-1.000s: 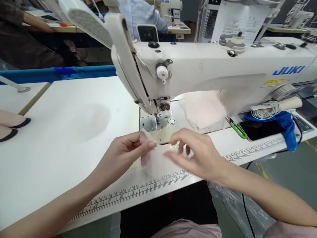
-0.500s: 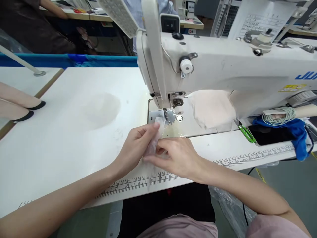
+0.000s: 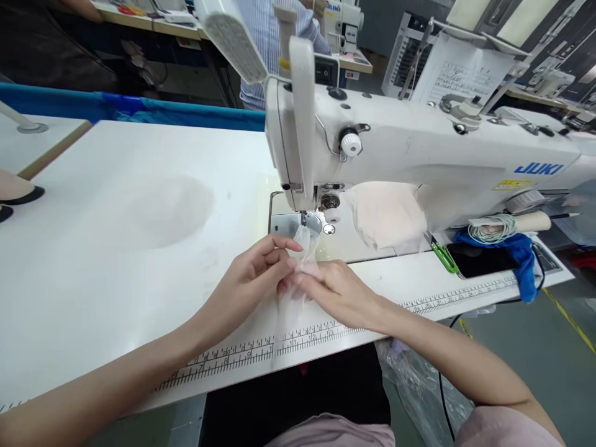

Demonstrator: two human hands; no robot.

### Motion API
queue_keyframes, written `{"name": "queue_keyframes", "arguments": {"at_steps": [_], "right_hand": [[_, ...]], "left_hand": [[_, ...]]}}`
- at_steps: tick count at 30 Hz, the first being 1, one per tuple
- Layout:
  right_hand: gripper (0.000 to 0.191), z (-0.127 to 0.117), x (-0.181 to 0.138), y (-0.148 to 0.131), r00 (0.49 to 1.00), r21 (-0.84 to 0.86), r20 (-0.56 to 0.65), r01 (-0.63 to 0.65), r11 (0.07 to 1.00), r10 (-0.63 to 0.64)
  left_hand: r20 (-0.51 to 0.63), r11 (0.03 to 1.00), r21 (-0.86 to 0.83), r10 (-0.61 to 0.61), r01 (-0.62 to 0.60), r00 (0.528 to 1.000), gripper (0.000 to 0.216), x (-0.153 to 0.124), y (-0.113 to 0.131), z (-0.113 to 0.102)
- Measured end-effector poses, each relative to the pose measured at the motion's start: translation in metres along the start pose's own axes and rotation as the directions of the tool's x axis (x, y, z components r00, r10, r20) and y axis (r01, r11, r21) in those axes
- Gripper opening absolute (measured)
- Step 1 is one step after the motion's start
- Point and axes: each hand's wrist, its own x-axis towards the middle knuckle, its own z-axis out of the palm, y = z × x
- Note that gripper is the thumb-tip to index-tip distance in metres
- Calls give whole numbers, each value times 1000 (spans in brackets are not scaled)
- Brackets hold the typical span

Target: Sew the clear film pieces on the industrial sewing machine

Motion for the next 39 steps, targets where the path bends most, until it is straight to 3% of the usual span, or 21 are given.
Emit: {"name": "queue_keyframes", "arguments": {"at_steps": [7, 9, 11, 14, 17, 20, 23, 25, 26, 29, 31, 34, 39], "right_hand": [[34, -10, -6, -4, 999, -170, 32, 37, 985, -32], [32, -16, -9, -4, 995, -76, 78, 61, 995, -55], [32, -24, -15, -2, 990, 122, 126, 49, 991, -64], [35, -35, -26, 8, 977, 386, 204, -28, 922, -55], [38, -42, -38, 17, 977, 398, 215, -101, 912, 14], [40, -51, -46, 19, 960, 219, 215, -225, 949, 178], [31, -60, -45, 12, 962, -34, -49, -271, 962, 269], [35, -64, -39, 7, 951, -74, -202, -253, 965, 234], [40, -65, -34, 5, 952, -36, -203, -241, 970, 229], [51, -60, -16, 6, 962, 109, 30, -274, 956, 272], [44, -54, -5, 11, 949, 168, 157, -299, 939, 274], [23, -47, 8, 18, 961, 296, 175, -259, 920, 214], [20, -43, 21, 14, 971, 374, 178, -216, 902, 159]], "left_hand": [[159, 999, -18, -31, 34, 987, 22, 7, 1, -7], [141, 997, -51, -52, 60, 989, 21, 10, 5, -11], [97, 989, -105, -90, 100, 991, 20, 14, 9, -18], [126, 919, -327, -188, 220, 974, 12, 22, 10, -30], [194, 826, -469, -248, 312, 949, 9, 27, 7, -37], [237, 822, -452, -263, 346, 935, 13, 27, 4, -36], [237, 847, -394, -282, 357, 930, 12, 24, 5, -30], [211, 876, -336, -287, 345, 934, 12, 22, 7, -24], [193, 891, -312, -280, 330, 940, 13, 21, 7, -22], [122, 927, -269, -236, 261, 964, 16, 18, 8, -16], [61, 942, -242, -224, 232, 973, 15, 15, 8, -16], [41, 956, -192, -216, 220, 976, 16, 12, 9, -24], [126, 962, -17, -270, 274, 955, 23, 7, 11, -39]]}}
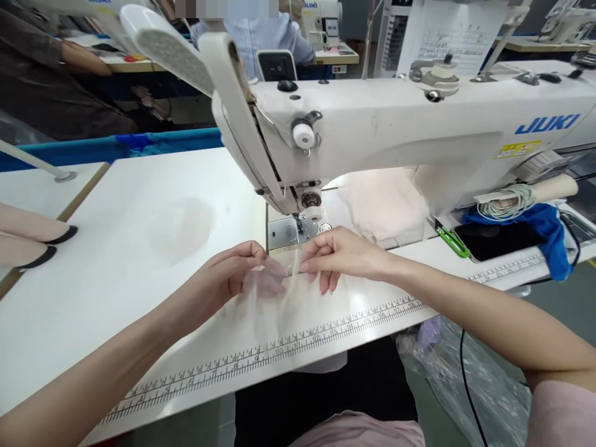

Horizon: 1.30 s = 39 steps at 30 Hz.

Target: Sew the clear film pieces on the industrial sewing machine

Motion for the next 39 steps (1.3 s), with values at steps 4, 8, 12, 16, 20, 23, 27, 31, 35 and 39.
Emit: {"name": "queue_keyframes", "arguments": {"at_steps": [4, 8, 12, 16, 20, 23, 27, 31, 35, 39], "right_hand": [[13, 8, 5, -7, 997, -143, -18, 78, 987, -81], [12, 7, 6, -9, 986, -300, -48, 137, 944, -159], [6, 3, 8, -9, 927, -634, -95, 225, 739, -363], [9, 0, 14, 5, 772, -850, -2, 334, 408, -635], [10, 0, 18, 20, 632, -896, 56, 374, 241, -773], [10, 1, 17, 25, 588, -901, 47, 374, 220, -808], [14, 3, 14, 26, 576, -892, 38, 388, 233, -816], [8, 5, 14, 26, 565, -881, 48, 413, 231, -824], [6, 6, 14, 26, 594, -869, 52, 423, 256, -803], [8, 6, 14, 28, 609, -861, 77, 439, 255, -789]], "left_hand": [[1, 968, 197, 161, -158, 987, 32, 5, -1, 4], [8, 879, 397, 285, -265, 959, 27, 13, -4, 8], [-38, 593, 725, 543, -351, 839, 17, 19, -14, 6], [53, 242, 889, 788, -388, 613, 12, 25, -28, 2], [175, 68, 904, 843, -422, 509, 9, 29, -35, 2], [216, 34, 895, 840, -445, 497, 13, 30, -36, 4], [239, 36, 873, 838, -486, 491, 16, 29, -37, 6], [234, 49, 880, 821, -473, 521, 16, 26, -37, 6], [231, 50, 886, 814, -461, 532, 17, 26, -36, 6], [220, 67, 882, 816, -466, 534, 15, 26, -37, 5]]}}
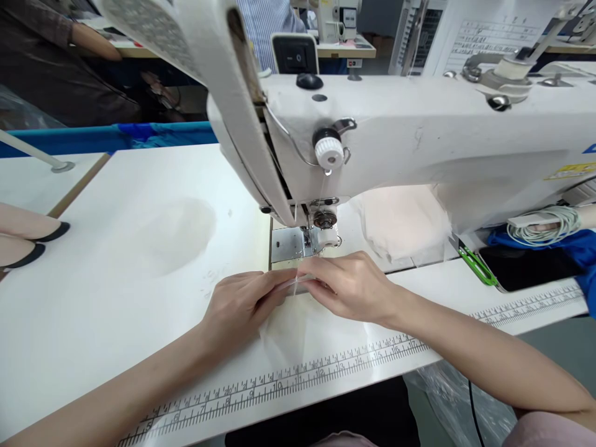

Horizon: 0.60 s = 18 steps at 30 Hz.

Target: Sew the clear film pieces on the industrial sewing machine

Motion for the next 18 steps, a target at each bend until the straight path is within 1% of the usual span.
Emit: {"name": "queue_keyframes", "arguments": {"at_steps": [6, 9, 14, 16, 18], "right_hand": [[13, 1, -1, 1, 1000, 1, 23, 20, 1000, -20], [15, 1, 0, 1, 999, -1, 30, 32, 999, -32], [17, 0, 2, -1, 998, -50, 35, 60, 997, -58], [15, 0, 1, 0, 996, -86, 9, 88, 992, -88], [13, 0, 0, 1, 984, -166, -53, 161, 973, -172]], "left_hand": [[22, 997, -59, -49, 50, 999, 10, -1, 0, -1], [-3, 998, -48, -49, 49, 999, 8, 0, 1, -1], [-44, 998, -18, -59, 58, 997, 11, 0, 3, -3], [-52, 999, -5, -49, 49, 997, 11, 0, 3, -3], [-73, 1000, -6, -19, 19, 997, 8, 1, 4, -4]]}}
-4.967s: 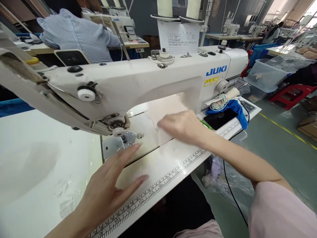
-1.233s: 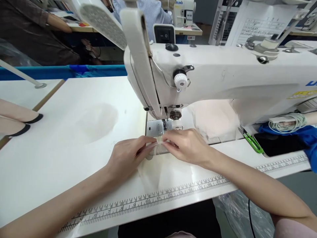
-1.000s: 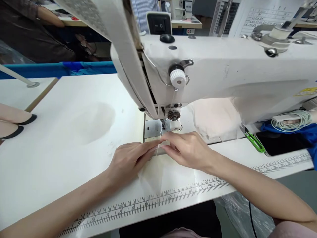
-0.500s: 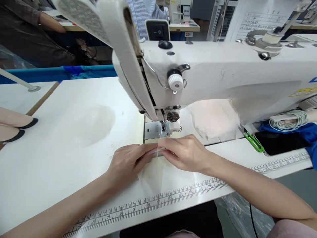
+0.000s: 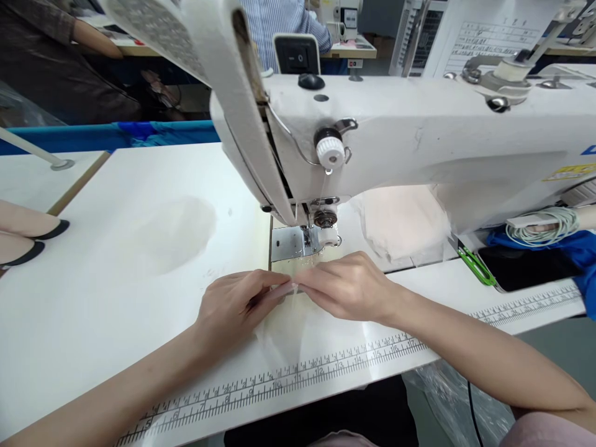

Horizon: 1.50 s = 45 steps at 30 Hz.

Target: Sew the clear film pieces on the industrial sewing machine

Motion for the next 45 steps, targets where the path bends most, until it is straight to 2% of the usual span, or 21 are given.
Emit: {"name": "queue_keyframes", "arguments": {"at_steps": [3, 5, 8, 11, 15, 17, 19, 21, 23, 24, 26, 27, 28, 30, 32, 34, 36, 39, 42, 45], "right_hand": [[15, -3, -2, 2, 975, -151, -85, 191, 970, -206], [13, -6, -2, 3, 937, -216, -77, 319, 923, -342], [9, -11, 0, 2, 878, -268, -51, 447, 853, -476], [6, -14, 4, 0, 847, -287, -30, 501, 817, -530], [10, -18, 10, -2, 834, -320, -2, 522, 790, -552], [14, -18, 10, -2, 829, -340, 0, 526, 780, -559], [16, -19, 9, -2, 823, -346, -4, 531, 773, -567], [14, -19, 6, -1, 824, -323, -12, 533, 782, -567], [12, -19, 4, -1, 860, -251, -23, 488, 836, -510], [10, -19, 2, -1, 898, -194, -31, 425, 884, -438], [8, -16, 1, 0, 977, -19, -13, 213, 977, -213], [8, -13, 1, 0, 997, 82, 21, 78, 994, -80], [10, -10, 2, 2, 996, 171, 73, -57, 984, 46], [14, -3, 3, 5, 953, 276, 190, -282, 919, 235], [15, 4, 5, 9, 896, 269, 260, -426, 864, 361], [15, 8, 6, 14, 847, 207, 294, -509, 835, 443], [16, 11, 7, 17, 815, 146, 308, -551, 822, 491], [17, 14, 7, 19, 803, 98, 293, -565, 819, 519], [18, 17, 7, 21, 809, 74, 275, -556, 828, 520], [22, 14, 8, 25, 820, -47, 266, -514, 857, 507]], "left_hand": [[-35, 999, -29, 18, -19, 999, 4, 0, 1, 0], [-36, 997, -53, 47, -49, 998, 13, -1, 1, 1], [1, 987, -65, 148, -147, 989, 32, -3, 0, 1], [9, 981, -42, 189, -188, 982, 31, -3, 0, 1], [-23, 994, -14, 104, -104, 994, 10, -1, 3, 0], [-18, 997, -2, 73, -73, 997, 16, 0, 4, 0], [-8, 995, -9, 100, -100, 995, 21, 0, 4, -1], [-17, 991, -31, 128, -129, 992, 16, 0, 5, -2], [-1, 995, -78, 67, -67, 998, 9, 0, 7, -4], [44, 993, -120, 5, 0, 999, 10, 0, 8, -5], [199, 967, -192, -129, 167, 972, 16, 1, 10, -5], [267, 954, -188, -179, 234, 947, 20, 1, 10, -4], [304, 951, -153, -213, 268, 929, 25, 1, 9, -3], [305, 964, -22, -246, 265, 920, 26, 0, 8, 0], [278, 959, 96, -282, 265, 918, 14, 0, 5, 4], [263, 947, 163, -312, 276, 913, 28, 0, 4, 6], [225, 954, 230, -245, 193, 943, 38, 2, 3, 6], [165, 939, 340, -9, -49, 986, 25, 4, 4, 5], [147, 891, 401, 167, -213, 975, 11, 2, 7, 3], [202, 869, 423, 187, -258, 961, 15, -1, 10, 0]]}}
